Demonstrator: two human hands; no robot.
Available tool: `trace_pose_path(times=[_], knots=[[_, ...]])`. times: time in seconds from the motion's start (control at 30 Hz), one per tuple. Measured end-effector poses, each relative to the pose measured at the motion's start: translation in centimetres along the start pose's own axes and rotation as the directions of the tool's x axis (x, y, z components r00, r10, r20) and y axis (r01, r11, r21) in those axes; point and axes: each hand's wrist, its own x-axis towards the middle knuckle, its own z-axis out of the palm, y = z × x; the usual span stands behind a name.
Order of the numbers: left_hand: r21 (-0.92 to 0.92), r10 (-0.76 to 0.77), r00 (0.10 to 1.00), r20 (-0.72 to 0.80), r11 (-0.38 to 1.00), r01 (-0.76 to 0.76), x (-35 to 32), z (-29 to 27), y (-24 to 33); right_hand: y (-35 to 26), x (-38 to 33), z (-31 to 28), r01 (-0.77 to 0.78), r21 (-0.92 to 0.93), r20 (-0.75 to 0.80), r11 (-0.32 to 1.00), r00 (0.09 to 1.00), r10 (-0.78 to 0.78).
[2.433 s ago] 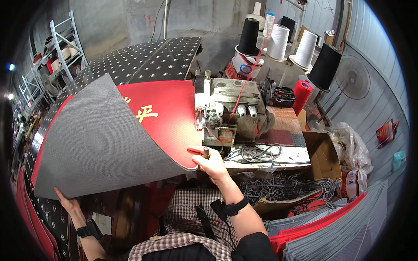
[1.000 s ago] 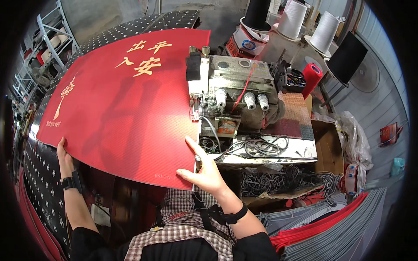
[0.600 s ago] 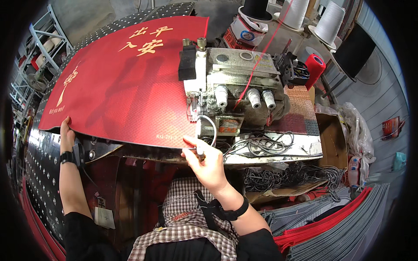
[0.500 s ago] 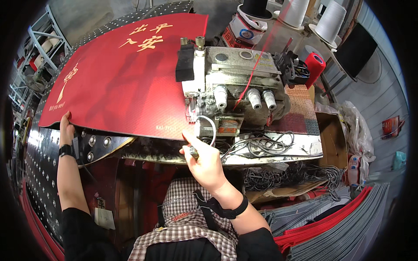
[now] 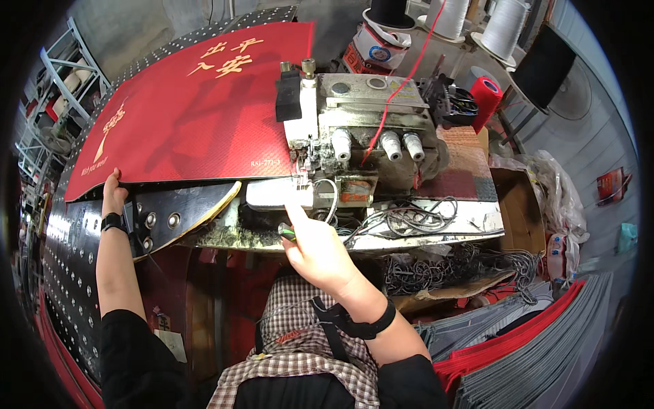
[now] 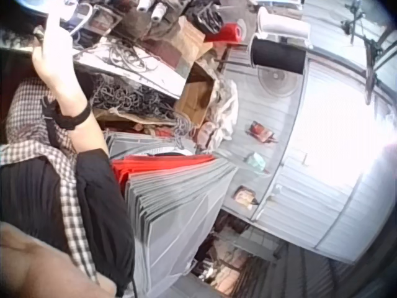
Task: Preparing thread and using an overlock sewing machine to edge decorative red floor mats.
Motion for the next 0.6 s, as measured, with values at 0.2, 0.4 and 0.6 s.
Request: trace_pose_path(times=[0.2, 0.4, 0.6], knots=[[-0.079, -0.049, 0.995, -0.089, 0.996, 0.042, -3.0, 0.2, 0.5, -1.9, -1.2, -1.1, 0.083, -0.093, -0.144, 0.992, 0.985, -0.096], [-0.274, -0.053, 0.979, -0.197, 0.962, -0.003, -13.2, 2.0, 1.1, -8.0, -1.3, 0.9, 0.497, -0.142, -0.11, 0.856, 0.851, -0.513], [-0.361, 0.254, 0.93, -0.267, 0.868, -0.34, -34.4, 2.7, 0.0, -14.5, 2.8, 13.1, 0.844, -0.478, 0.515, 0.244, 0.494, -0.7]])
